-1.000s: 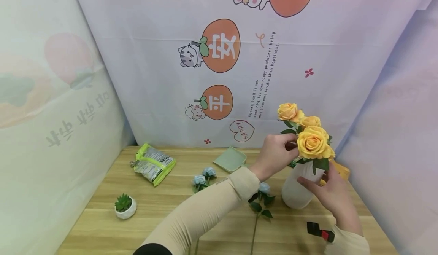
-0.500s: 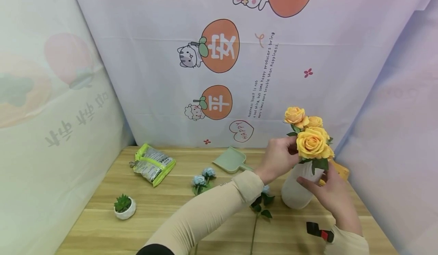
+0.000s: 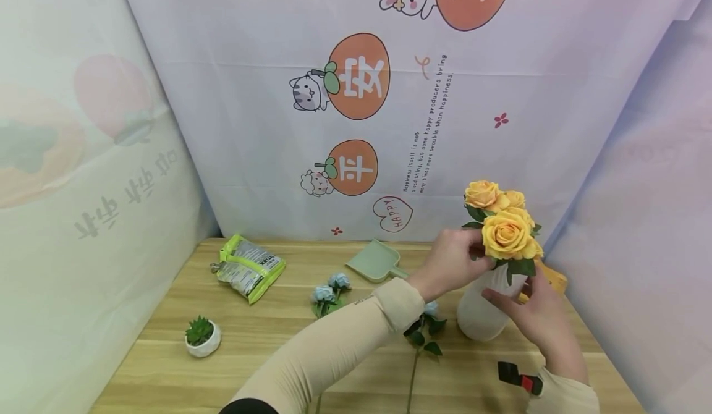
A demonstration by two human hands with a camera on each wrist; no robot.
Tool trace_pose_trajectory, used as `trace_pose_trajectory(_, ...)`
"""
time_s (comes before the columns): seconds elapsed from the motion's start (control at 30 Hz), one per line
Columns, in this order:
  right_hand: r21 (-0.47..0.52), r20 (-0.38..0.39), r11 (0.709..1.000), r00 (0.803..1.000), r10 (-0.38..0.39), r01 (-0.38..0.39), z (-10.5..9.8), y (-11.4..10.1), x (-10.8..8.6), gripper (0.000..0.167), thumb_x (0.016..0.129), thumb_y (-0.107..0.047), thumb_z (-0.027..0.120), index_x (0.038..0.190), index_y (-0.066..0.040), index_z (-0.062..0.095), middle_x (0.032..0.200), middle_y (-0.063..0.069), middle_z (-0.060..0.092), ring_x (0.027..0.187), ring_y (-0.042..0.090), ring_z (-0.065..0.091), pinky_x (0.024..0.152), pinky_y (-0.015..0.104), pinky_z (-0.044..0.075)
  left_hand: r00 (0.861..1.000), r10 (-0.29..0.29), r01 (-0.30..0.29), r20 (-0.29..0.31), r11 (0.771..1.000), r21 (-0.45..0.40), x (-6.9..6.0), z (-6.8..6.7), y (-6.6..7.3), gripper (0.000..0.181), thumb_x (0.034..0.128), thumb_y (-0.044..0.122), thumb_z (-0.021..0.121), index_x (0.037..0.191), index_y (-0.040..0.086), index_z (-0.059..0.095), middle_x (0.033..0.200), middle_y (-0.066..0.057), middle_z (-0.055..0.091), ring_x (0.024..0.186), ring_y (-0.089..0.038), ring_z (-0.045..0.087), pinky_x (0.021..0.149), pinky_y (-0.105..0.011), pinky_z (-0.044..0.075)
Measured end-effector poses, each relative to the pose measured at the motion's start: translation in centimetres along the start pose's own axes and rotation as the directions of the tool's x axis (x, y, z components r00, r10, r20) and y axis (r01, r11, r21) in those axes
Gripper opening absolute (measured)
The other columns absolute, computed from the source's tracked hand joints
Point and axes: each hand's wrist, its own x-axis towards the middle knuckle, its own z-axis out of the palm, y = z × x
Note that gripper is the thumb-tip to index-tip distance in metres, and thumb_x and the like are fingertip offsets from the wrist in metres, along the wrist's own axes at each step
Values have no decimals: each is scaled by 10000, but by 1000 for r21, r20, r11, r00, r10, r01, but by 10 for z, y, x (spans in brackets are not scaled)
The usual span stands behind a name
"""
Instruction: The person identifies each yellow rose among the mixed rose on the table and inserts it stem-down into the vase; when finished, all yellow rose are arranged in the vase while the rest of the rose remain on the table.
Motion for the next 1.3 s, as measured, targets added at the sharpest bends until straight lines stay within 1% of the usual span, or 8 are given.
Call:
trace_pose_trajectory(0.2, 4, -13, 1000, 1000, -24, 24, 1, 3, 1, 1105, 964, -450, 826, 1723, -85, 111, 1643, 322, 381, 1393, 645, 443, 1023, 785, 445, 999, 30, -32, 38, 999, 37, -1, -3, -2, 138, 946, 100, 778, 1082, 95, 801, 1031, 13, 783, 854, 96, 626, 795, -32, 482)
trace_pose_trajectory(0.37, 6, -17, 999, 999, -36, 36, 2, 4, 2, 1096, 963, -434, 832, 1727, -98, 121, 1650, 309, 378, 1396, 639, 444, 1027, 790, 436, 999, 31, -32, 44, 999, 25, -4, -5, -4, 125, 974, 122, 755, 1090, 115, 800, 1017, 38, 765, 864, 105, 599, 800, -38, 480)
trace_pose_trajectory(0.6, 22, -43, 998, 997, -63, 64, 2, 1, 3, 1077, 950, -388, 857, 1728, -125, 159, 1640, 295, 390, 1392, 624, 454, 1028, 801, 424, 998, 58, -57, 15, 998, -34, -12, -10, -12, 112, 1014, 112, 723, 1096, 117, 801, 1014, 53, 753, 876, 136, 577, 816, -46, 502)
trace_pose_trajectory(0.8, 12, -33, 999, 999, -36, 37, 2, -1, 1, 1086, 950, -423, 849, 1713, -71, 161, 1635, 313, 393, 1389, 639, 450, 1032, 791, 431, 997, 76, -78, -22, 993, -89, -22, -19, -18, 102, 994, 20, 731, 1052, 69, 799, 1031, -21, 790, 884, 90, 641, 826, -60, 529)
trace_pose_trajectory(0.93, 5, -21, 1000, 1000, -14, 14, 3, -3, 1, 1093, 951, -453, 840, 1699, -37, 161, 1626, 331, 397, 1393, 650, 439, 1034, 785, 440, 997, 59, -63, -39, 994, -91, -33, -31, -23, 107, 981, 9, 751, 1050, 73, 802, 1030, -11, 784, 894, 90, 649, 825, -70, 539)
trace_pose_trajectory(1.07, -2, -11, 1000, 1000, 1, -1, 4, -3, 2, 1104, 951, -476, 834, 1699, -33, 153, 1622, 344, 394, 1392, 654, 433, 1028, 784, 447, 999, 23, -28, -44, 994, -110, -51, -45, -29, 114, 995, 27, 751, 1067, 100, 800, 1048, 22, 761, 916, 109, 633, 840, -97, 557)
trace_pose_trajectory(1.2, -4, -7, 1000, 1000, 17, -17, 3, -2, 3, 1128, 946, -496, 831, 1702, -27, 137, 1623, 362, 381, 1392, 666, 423, 1029, 794, 437, 1000, -6, 4, -18, 994, -107, -71, -60, -33, 98, 1021, 84, 748, 1103, 115, 792, 1072, 22, 757, 937, 97, 643, 851, -121, 571)
trace_pose_trajectory(1.3, 2, 1, 1000, 1000, 25, -25, 2, -1, 3, 1145, 945, -509, 828, 1698, -16, 120, 1616, 384, 371, 1401, 671, 407, 1039, 795, 429, 1000, -25, 26, 8, 997, -71, -87, -72, -37, 127, 1024, 132, 759, 1149, 124, 787, 1107, 23, 752, 956, 47, 681, 847, -132, 578)
